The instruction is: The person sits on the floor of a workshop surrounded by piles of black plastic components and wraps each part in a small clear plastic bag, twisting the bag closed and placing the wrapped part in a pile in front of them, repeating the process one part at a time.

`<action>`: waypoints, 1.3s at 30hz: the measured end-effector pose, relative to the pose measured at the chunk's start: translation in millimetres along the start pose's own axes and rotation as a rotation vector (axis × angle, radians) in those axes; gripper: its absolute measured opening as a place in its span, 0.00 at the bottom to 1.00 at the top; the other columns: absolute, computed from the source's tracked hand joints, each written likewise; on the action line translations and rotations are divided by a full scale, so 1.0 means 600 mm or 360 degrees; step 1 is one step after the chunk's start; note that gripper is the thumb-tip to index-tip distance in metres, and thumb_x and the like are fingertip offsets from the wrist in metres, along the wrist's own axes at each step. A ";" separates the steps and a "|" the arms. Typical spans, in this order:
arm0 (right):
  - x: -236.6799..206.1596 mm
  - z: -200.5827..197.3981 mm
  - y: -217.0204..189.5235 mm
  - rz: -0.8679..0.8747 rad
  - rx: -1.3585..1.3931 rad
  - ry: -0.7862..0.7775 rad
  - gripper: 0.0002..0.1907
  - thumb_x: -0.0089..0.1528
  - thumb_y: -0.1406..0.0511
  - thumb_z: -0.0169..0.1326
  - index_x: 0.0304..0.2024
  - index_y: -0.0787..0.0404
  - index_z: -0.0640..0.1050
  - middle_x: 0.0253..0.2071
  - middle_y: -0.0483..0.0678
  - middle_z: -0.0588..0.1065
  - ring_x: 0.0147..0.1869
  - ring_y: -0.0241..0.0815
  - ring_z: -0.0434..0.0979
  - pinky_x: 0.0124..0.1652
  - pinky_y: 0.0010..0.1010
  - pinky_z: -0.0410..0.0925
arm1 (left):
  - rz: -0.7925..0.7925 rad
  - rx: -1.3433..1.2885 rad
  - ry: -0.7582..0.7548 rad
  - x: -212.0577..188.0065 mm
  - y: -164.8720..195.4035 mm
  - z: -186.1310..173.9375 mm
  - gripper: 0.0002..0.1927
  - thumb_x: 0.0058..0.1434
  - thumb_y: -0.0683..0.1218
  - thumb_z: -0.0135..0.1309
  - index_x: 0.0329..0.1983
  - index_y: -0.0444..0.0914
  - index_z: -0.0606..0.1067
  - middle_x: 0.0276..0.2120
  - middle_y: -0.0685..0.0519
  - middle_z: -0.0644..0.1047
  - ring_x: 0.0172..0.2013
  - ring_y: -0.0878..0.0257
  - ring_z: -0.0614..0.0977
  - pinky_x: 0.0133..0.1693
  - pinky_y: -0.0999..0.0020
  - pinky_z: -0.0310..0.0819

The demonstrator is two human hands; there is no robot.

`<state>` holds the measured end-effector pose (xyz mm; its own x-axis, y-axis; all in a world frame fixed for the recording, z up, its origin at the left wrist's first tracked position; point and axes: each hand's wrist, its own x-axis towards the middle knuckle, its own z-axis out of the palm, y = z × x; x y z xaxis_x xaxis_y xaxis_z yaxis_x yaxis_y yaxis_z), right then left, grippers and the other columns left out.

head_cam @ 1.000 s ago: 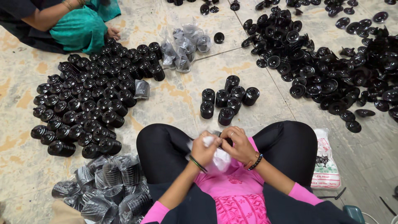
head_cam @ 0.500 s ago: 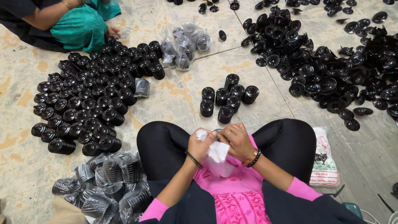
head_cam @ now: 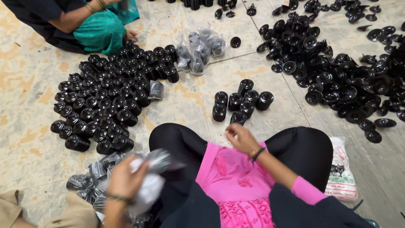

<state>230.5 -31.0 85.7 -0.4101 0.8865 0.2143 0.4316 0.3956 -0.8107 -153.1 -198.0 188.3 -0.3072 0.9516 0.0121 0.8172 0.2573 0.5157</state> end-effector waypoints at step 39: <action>0.038 0.025 0.105 0.0358 0.0631 0.0037 0.20 0.63 0.65 0.60 0.56 0.65 0.77 0.42 0.43 0.79 0.45 0.32 0.74 0.45 0.29 0.70 | 0.0144 -0.1669 -0.0138 0.218 0.291 0.442 0.13 0.68 0.49 0.56 0.45 0.33 0.78 0.34 0.52 0.83 0.35 0.69 0.83 0.38 0.73 0.78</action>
<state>236.4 10.8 31.4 -0.3215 0.9468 0.0172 0.1650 0.0739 -0.9835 78.7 16.4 52.6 -0.1965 0.9794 0.0473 -0.0079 -0.0498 0.9987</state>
